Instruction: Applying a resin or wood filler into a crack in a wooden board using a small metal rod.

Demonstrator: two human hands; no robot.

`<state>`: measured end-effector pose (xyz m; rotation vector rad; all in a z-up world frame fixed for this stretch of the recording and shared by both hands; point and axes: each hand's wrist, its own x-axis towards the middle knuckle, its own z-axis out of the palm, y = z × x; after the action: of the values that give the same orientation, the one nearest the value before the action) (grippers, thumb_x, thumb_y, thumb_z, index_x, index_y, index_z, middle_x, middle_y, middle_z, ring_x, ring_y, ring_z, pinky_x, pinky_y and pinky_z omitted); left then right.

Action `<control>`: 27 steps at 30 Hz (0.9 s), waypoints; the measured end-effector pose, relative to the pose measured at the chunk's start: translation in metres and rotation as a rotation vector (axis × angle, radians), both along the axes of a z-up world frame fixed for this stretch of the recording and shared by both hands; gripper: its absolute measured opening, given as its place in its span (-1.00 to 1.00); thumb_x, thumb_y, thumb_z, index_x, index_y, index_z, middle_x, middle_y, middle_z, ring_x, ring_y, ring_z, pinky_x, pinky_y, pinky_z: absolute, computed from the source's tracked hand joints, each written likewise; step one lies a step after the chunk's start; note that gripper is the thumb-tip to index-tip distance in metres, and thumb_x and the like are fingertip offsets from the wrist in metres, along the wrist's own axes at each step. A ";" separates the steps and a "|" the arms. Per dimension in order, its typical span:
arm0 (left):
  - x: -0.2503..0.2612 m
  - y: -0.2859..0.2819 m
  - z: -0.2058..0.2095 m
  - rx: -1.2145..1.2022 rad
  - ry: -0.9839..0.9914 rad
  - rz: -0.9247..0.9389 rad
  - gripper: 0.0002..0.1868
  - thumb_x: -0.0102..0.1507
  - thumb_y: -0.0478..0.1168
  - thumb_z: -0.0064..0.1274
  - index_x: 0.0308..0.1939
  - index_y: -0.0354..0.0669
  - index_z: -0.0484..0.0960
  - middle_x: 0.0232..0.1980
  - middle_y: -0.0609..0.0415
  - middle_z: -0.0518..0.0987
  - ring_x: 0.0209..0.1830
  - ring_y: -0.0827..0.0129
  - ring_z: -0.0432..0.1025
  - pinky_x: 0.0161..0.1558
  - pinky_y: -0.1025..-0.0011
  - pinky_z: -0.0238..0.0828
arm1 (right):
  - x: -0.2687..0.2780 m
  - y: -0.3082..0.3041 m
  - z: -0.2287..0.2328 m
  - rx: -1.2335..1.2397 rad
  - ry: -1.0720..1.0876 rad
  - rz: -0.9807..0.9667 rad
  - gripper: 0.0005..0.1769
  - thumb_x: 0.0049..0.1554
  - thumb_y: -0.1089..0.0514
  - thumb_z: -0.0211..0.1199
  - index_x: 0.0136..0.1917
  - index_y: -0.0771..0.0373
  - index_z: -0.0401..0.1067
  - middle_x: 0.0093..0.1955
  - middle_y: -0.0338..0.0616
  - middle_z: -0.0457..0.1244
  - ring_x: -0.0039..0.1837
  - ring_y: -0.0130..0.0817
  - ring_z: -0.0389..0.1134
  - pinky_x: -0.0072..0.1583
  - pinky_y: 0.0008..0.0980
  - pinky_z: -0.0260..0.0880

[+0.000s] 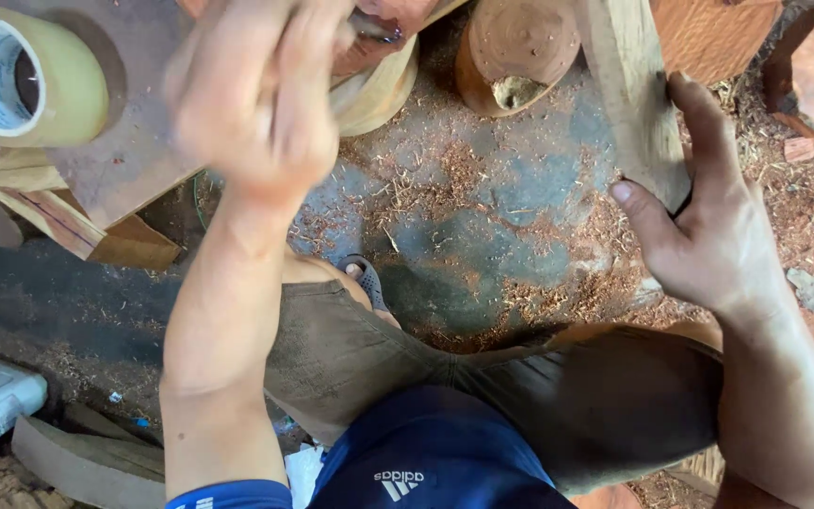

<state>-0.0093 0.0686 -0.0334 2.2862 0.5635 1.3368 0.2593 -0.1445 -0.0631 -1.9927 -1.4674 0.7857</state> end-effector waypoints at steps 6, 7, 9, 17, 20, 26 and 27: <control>-0.027 -0.011 0.014 -0.021 -0.322 0.045 -0.74 0.43 -0.24 0.02 -0.08 -0.50 0.57 -0.12 -0.20 0.63 -0.23 0.21 0.62 -0.25 0.43 0.66 | 0.016 0.003 -0.023 -0.257 -0.026 -0.063 -0.02 0.26 0.13 0.25 0.76 0.23 -0.20 0.02 0.28 0.39 0.06 0.00 0.50 0.15 -0.04 0.52; -0.030 -0.009 0.013 0.026 -0.225 0.101 -0.77 0.47 -0.28 0.02 -0.06 -0.50 0.57 -0.08 -0.20 0.66 -0.21 0.19 0.62 -0.24 0.43 0.68 | 0.016 0.003 -0.024 -0.241 -0.061 -0.061 -0.04 0.26 0.11 0.26 0.75 0.23 -0.17 -0.05 0.24 0.38 -0.03 -0.02 0.49 0.03 -0.04 0.50; -0.033 -0.003 0.007 0.072 -0.128 0.166 -0.81 0.51 -0.32 0.02 -0.04 -0.51 0.56 -0.05 -0.20 0.68 -0.19 0.17 0.62 -0.22 0.42 0.69 | 0.019 0.000 -0.028 -0.224 -0.099 -0.050 -0.05 0.26 0.10 0.28 0.75 0.23 -0.14 -0.13 0.21 0.38 -0.12 -0.05 0.48 -0.09 -0.04 0.48; -0.032 0.013 -0.026 -0.094 -0.315 -0.025 -0.76 0.34 -0.45 0.08 -0.45 -0.32 0.47 -0.14 -0.30 0.70 -0.29 0.33 0.66 -0.35 0.49 0.64 | 0.037 -0.004 -0.040 -0.590 -0.267 0.074 -0.15 0.28 -0.01 0.18 0.73 0.09 -0.05 -0.09 0.21 0.43 -0.25 -0.11 0.52 -0.10 -0.19 0.58; -0.027 0.008 -0.014 -0.107 -0.148 -0.054 -0.83 0.45 -0.44 0.11 -0.25 -0.47 0.55 -0.03 -0.22 0.67 -0.12 0.22 0.60 -0.14 0.45 0.56 | 0.033 -0.005 -0.051 -0.876 -0.359 0.112 -0.15 0.28 -0.12 0.13 0.76 -0.21 -0.06 -0.07 0.09 0.46 -0.21 -0.06 0.50 -0.02 -0.08 0.59; -0.016 0.010 -0.012 -0.088 -0.056 -0.044 -0.92 0.41 -0.45 0.11 -0.08 -0.51 0.60 -0.08 -0.19 0.65 -0.06 0.16 0.60 -0.07 0.37 0.59 | 0.018 -0.009 -0.065 -1.041 -0.393 0.331 -0.26 0.18 -0.26 0.08 0.57 -0.25 0.01 -0.02 0.01 0.46 0.00 0.05 0.53 0.15 0.06 0.50; -0.017 0.009 -0.013 -0.090 -0.055 -0.049 -0.92 0.41 -0.45 0.11 -0.08 -0.51 0.60 -0.08 -0.19 0.65 -0.06 0.16 0.60 -0.07 0.37 0.59 | 0.017 -0.009 -0.066 -1.044 -0.389 0.328 -0.26 0.18 -0.26 0.08 0.57 -0.25 0.01 -0.02 0.01 0.46 0.00 0.05 0.53 0.15 0.06 0.50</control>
<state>-0.0260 0.0775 -0.0469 2.1703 0.5352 1.3205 0.2758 -0.1533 -0.1293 -2.7932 -1.8440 1.6204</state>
